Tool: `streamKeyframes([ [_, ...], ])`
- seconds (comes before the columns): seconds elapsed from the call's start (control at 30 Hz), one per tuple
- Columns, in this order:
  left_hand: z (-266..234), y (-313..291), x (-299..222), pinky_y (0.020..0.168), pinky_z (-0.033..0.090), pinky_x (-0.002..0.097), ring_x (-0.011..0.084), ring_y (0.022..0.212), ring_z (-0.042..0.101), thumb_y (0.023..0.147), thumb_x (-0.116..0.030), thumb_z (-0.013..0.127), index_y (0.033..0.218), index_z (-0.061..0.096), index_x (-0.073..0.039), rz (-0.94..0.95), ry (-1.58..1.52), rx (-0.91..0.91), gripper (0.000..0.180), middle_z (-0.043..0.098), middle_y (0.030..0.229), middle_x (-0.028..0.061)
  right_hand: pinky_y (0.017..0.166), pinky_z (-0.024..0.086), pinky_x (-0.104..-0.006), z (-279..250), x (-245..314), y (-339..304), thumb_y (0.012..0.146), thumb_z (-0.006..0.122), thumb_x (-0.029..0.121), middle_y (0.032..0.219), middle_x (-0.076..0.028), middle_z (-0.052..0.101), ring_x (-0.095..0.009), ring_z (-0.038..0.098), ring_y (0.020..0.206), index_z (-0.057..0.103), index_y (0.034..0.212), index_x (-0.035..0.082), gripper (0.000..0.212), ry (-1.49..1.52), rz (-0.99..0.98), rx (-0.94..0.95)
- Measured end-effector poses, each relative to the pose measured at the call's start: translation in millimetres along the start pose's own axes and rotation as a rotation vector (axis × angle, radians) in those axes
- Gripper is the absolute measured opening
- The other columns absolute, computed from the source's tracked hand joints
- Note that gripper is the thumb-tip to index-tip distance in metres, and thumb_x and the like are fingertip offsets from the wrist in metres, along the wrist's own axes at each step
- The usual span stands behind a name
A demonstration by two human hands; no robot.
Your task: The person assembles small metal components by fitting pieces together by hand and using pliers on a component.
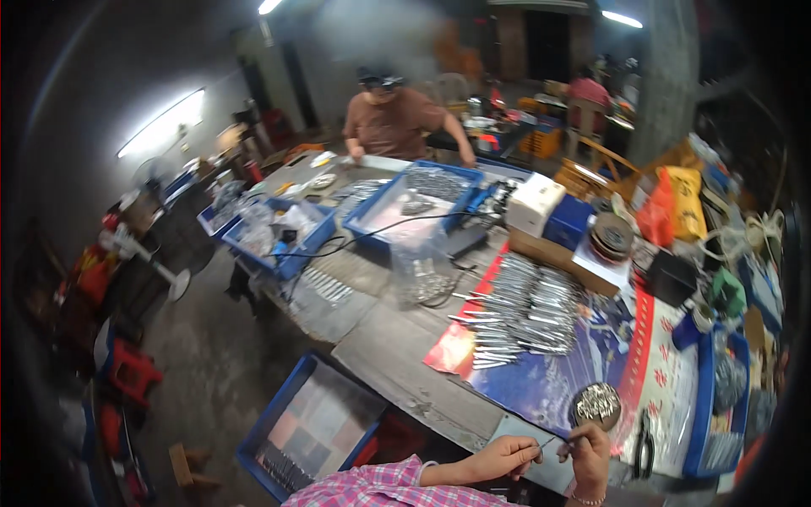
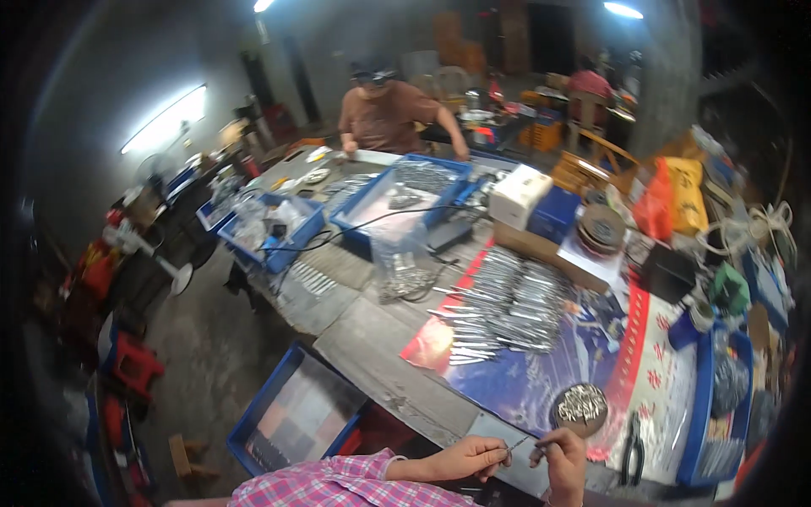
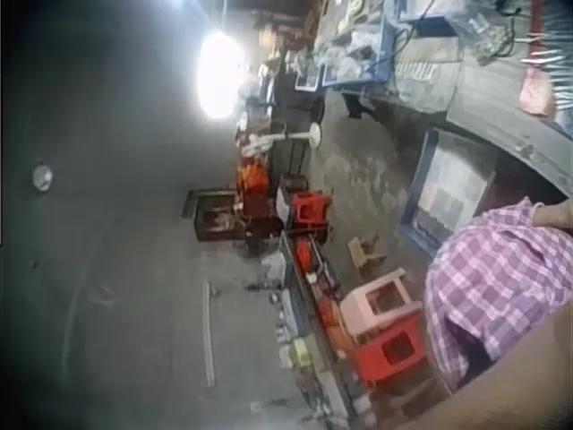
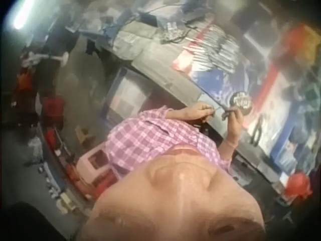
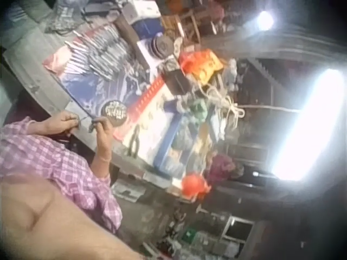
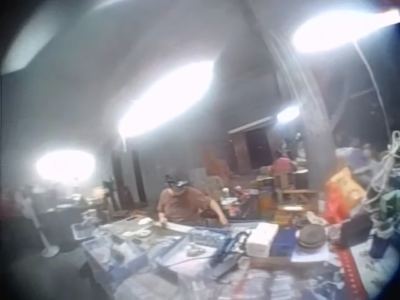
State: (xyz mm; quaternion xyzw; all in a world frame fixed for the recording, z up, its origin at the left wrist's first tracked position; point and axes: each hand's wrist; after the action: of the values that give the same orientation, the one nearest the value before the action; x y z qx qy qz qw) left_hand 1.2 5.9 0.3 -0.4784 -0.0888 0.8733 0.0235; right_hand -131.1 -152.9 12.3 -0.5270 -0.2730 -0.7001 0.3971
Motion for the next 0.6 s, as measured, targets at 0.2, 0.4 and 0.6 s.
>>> streamKeyframes([
  [0.2, -35.0, 13.6, 26.3, 0.052, 0.041, 0.0236, 0.0080, 0.054, 0.050, 0.094, -0.015, 0.044, 0.090, 0.055, 0.001, 0.592, 0.633, -0.357, 0.020, 0.051, 0.062, 0.0041, 0.064, 0.042, -0.0254, -19.4, -6.6, -12.0, 0.087, 0.050, 0.005, 0.075, -0.005, 0.054, -0.013, 0.051, 0.068, 0.055, 0.090, 0.002, 0.007, -0.221, -0.012, -0.057],
  [0.4, -42.4, 18.5, 33.8, 0.050, 0.039, 0.0235, 0.0080, 0.052, 0.046, 0.094, -0.016, 0.046, 0.085, 0.052, 0.001, 0.553, 0.271, -0.518, 0.020, 0.048, 0.058, 0.0018, 0.046, 0.038, -0.0222, -25.5, -38.7, -11.8, 0.087, 0.051, 0.005, 0.068, -0.004, 0.052, -0.011, 0.047, 0.053, 0.052, 0.088, 0.007, 0.003, -0.101, 0.189, -0.382],
  [0.6, -46.4, 18.2, 35.3, 0.053, 0.040, 0.0221, 0.0079, 0.055, 0.049, 0.095, -0.017, 0.043, 0.088, 0.053, 0.002, 0.522, 0.337, -0.452, 0.023, 0.050, 0.061, 0.0016, 0.042, 0.035, -0.0202, -35.2, -52.9, -13.5, 0.084, 0.053, 0.004, 0.062, -0.002, 0.052, -0.009, 0.043, 0.047, 0.051, 0.086, 0.009, 0.006, -0.237, 0.078, -0.184],
])
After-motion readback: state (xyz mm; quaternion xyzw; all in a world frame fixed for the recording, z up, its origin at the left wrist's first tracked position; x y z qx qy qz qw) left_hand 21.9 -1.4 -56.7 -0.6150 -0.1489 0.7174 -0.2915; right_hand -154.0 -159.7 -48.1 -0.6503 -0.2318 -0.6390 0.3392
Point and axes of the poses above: each hand's wrist, its own y-axis towards the middle knuckle, its own z-axis out of the palm, x = y × z
